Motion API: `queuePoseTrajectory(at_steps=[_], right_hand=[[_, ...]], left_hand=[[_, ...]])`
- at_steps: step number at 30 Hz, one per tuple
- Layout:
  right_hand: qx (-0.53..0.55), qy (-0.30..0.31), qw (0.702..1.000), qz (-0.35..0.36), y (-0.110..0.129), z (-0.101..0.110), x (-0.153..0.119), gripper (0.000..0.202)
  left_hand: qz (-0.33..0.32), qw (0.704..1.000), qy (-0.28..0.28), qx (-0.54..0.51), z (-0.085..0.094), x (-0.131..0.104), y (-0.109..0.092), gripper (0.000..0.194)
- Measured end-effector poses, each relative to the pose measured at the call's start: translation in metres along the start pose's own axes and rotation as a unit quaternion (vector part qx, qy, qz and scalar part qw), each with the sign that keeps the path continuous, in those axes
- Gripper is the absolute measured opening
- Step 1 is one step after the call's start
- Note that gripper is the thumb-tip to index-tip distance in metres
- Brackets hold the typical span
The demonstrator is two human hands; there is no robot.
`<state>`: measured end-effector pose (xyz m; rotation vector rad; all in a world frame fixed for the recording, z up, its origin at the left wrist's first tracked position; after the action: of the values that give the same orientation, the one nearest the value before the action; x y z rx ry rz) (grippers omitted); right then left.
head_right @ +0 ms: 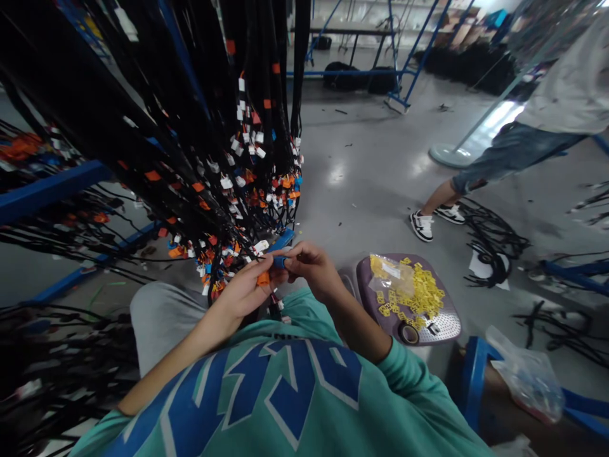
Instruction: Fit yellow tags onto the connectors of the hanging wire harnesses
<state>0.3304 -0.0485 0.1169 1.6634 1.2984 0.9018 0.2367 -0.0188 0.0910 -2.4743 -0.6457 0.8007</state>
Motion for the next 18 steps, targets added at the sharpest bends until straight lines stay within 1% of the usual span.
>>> queuePoseTrajectory(at_steps=[1, 4, 7, 9, 11, 13, 15, 16, 17, 18], right_hand=[[-0.004, -0.005, 1.000, 0.001, 0.000, 0.001, 0.001, 0.026], [-0.025, -0.034, 0.999, 0.012, 0.002, 0.007, 0.004, 0.026], [-0.052, -0.062, 0.996, 0.028, 0.005, 0.013, 0.005, 0.025], [-0.068, -0.074, 0.994, 0.034, 0.006, 0.017, 0.004, 0.024], [-0.083, -0.080, 0.993, 0.034, 0.004, 0.021, 0.002, 0.023], [-0.102, -0.071, 0.992, 0.022, -0.004, 0.028, -0.001, 0.023], [-0.131, -0.050, 0.990, 0.000, -0.018, 0.038, -0.005, 0.024], [-0.162, -0.035, 0.986, -0.014, -0.026, 0.046, -0.007, 0.024], [-0.220, -0.019, 0.975, -0.033, -0.036, 0.056, -0.010, 0.023], [-0.298, -0.005, 0.953, -0.056, -0.045, 0.070, -0.014, 0.022]], left_hand=[[0.019, 1.000, 0.003, -0.009, -0.002, -0.001, 0.000, 0.012], [0.091, 0.995, 0.030, -0.023, -0.006, -0.007, 0.001, 0.020], [0.153, 0.985, 0.080, 0.016, -0.009, -0.015, 0.004, 0.021], [0.163, 0.979, 0.102, 0.063, -0.006, -0.018, 0.004, 0.020], [0.152, 0.975, 0.119, 0.109, -0.002, -0.020, 0.003, 0.017], [0.152, 0.967, 0.138, 0.148, 0.000, -0.022, 0.003, 0.016], [0.164, 0.957, 0.148, 0.185, 0.002, -0.026, 0.004, 0.020], [0.166, 0.954, 0.146, 0.202, 0.003, -0.027, 0.003, 0.023], [0.164, 0.952, 0.145, 0.216, 0.005, -0.027, 0.002, 0.027], [0.157, 0.950, 0.146, 0.226, 0.005, -0.027, 0.000, 0.031]])
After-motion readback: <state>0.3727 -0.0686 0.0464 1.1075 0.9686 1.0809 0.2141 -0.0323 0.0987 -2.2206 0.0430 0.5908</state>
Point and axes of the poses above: each hand's wrist, its own x-axis towards the middle knuckle, its own z-axis out of the back of the hand, y = z × x, the point moved 8 cm from there along x, towards the middle knuckle, and after that the axes turned 4 degrees about z, right-handed, at the moved point
